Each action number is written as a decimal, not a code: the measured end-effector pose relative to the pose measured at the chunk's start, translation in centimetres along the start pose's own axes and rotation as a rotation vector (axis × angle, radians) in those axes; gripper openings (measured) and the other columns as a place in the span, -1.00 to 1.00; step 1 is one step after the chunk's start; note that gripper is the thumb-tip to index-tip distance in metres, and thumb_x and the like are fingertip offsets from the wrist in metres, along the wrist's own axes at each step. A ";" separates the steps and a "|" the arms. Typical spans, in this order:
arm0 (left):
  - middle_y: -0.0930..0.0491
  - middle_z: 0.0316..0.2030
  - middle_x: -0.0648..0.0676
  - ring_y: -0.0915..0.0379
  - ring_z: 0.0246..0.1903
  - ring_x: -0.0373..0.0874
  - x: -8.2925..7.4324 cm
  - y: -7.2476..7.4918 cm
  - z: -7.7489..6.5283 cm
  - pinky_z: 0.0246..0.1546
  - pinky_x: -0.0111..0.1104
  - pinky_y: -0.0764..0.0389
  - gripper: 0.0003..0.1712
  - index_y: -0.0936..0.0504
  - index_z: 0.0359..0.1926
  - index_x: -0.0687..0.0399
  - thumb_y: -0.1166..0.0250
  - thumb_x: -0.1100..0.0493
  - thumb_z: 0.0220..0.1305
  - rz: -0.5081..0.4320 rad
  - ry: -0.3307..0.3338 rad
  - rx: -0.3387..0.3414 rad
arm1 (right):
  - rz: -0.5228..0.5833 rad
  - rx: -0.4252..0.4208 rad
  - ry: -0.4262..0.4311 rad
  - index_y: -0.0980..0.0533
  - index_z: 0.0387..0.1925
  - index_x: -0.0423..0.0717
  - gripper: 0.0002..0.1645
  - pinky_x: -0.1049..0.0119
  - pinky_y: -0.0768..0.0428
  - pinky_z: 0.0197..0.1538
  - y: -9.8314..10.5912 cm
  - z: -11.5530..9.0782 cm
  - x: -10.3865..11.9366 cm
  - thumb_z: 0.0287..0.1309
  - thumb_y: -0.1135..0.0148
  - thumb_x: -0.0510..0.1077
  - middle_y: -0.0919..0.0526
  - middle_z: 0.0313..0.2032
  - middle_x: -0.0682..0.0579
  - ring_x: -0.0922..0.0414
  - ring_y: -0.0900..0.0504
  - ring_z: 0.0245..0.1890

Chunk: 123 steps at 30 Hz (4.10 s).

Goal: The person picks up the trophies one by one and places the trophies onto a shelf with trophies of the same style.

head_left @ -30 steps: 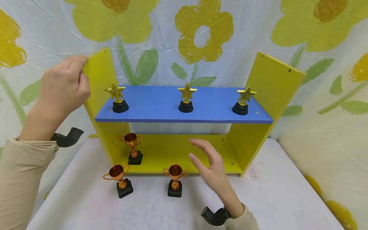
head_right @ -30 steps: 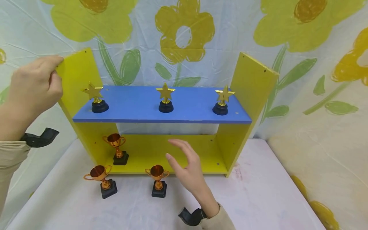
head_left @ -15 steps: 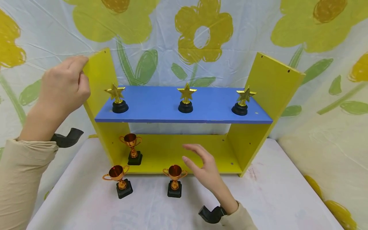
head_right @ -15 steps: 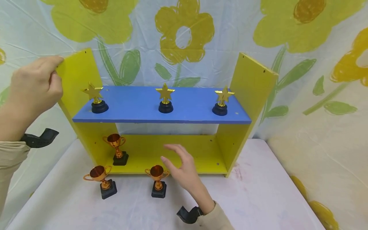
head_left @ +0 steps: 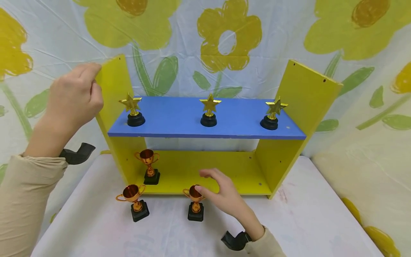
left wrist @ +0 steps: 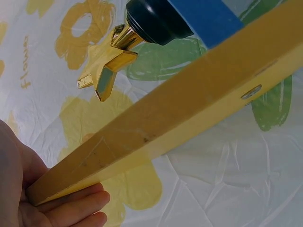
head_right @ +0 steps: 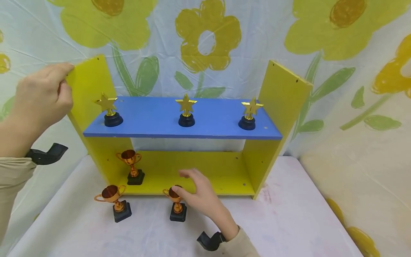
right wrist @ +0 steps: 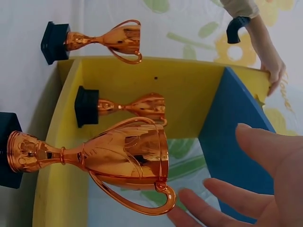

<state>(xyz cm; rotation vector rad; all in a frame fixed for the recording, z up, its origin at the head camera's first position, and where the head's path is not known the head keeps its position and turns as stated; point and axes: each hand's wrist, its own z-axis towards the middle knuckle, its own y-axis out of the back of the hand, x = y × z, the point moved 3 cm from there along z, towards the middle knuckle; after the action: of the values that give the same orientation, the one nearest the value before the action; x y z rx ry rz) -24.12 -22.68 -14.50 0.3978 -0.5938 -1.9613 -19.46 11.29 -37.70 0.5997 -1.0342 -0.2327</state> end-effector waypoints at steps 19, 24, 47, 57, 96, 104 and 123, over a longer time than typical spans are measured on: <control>-0.57 0.06 0.40 -0.51 -0.03 0.45 0.3 -0.1 0.1 -0.19 0.34 -0.43 -0.48 -0.54 0.13 0.43 0.13 0.34 0.23 -0.002 0.007 0.003 | -0.062 0.118 -0.069 -0.61 0.03 -0.06 -0.46 0.01 -0.59 0.01 -1.4 0.2 -0.4 -0.04 -0.56 -0.10 -0.64 -0.06 0.12 0.07 -0.60 -0.05; -0.58 0.06 0.40 -0.51 -0.03 0.44 0.1 -0.1 0.1 -0.21 0.33 -0.43 -0.49 -0.54 0.11 0.44 0.14 0.34 0.23 -0.003 -0.003 -0.007 | -0.083 0.130 -0.082 -0.61 0.00 -0.10 -0.51 0.00 -0.59 -0.01 -1.6 0.1 -0.5 -0.02 -0.53 -0.17 -0.64 -0.10 0.11 0.08 -0.60 -0.09; -0.57 0.06 0.39 -0.50 -0.04 0.45 0.1 -0.2 0.1 -0.19 0.34 -0.42 -0.48 -0.53 0.12 0.42 0.14 0.34 0.22 0.008 0.012 0.007 | -0.079 0.156 -0.071 -0.52 0.03 -0.11 -0.47 0.21 -0.61 -0.07 -2.0 0.0 -0.6 0.00 -0.51 -0.19 -0.66 -0.13 0.10 0.09 -0.62 -0.13; -0.57 0.07 0.41 -0.50 0.02 0.42 0.2 0.1 -0.1 -0.15 0.34 -0.42 -0.46 -0.53 0.14 0.44 0.14 0.34 0.22 0.006 0.018 0.009 | -0.069 0.146 -0.059 -0.53 0.04 -0.11 -0.47 0.20 -0.61 -0.06 -2.1 0.1 -0.5 0.00 -0.51 -0.20 -0.67 -0.13 0.10 0.09 -0.63 -0.13; -0.58 0.07 0.39 -0.51 -0.01 0.43 0.2 -0.1 0.1 -0.17 0.34 -0.43 -0.47 -0.54 0.13 0.42 0.14 0.33 0.23 0.012 0.007 -0.004 | -0.010 0.052 -0.034 -0.55 0.08 -0.11 -0.46 0.12 -0.62 0.04 -0.6 -0.1 0.6 0.03 -0.51 -0.18 -0.67 -0.09 0.13 0.19 -0.63 -0.11; -0.57 0.07 0.40 -0.51 -0.01 0.44 0.1 -0.1 0.1 -0.17 0.34 -0.42 -0.47 -0.54 0.14 0.43 0.14 0.33 0.23 0.014 0.012 0.005 | 0.017 -0.015 -0.033 -0.56 0.10 -0.04 -0.44 0.03 -0.60 0.06 -0.2 0.0 0.8 0.02 -0.51 -0.15 -0.66 -0.07 0.17 0.20 -0.61 -0.09; -0.58 0.05 0.41 -0.51 -0.02 0.44 0.2 -0.1 0.2 -0.18 0.35 -0.43 -0.48 -0.54 0.12 0.44 0.14 0.33 0.23 0.015 0.003 -0.008 | 0.033 -0.102 -0.003 -0.58 0.13 0.02 -0.43 -0.03 -0.58 0.08 0.5 0.4 0.5 0.03 -0.50 -0.19 -0.66 -0.04 0.18 0.15 -0.61 -0.02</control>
<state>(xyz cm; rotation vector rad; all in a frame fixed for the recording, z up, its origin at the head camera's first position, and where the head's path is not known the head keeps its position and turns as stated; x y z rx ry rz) -24.37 -22.80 -14.38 0.3907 -0.5850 -1.9482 -19.64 11.33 -36.87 0.4892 -1.0277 -0.2556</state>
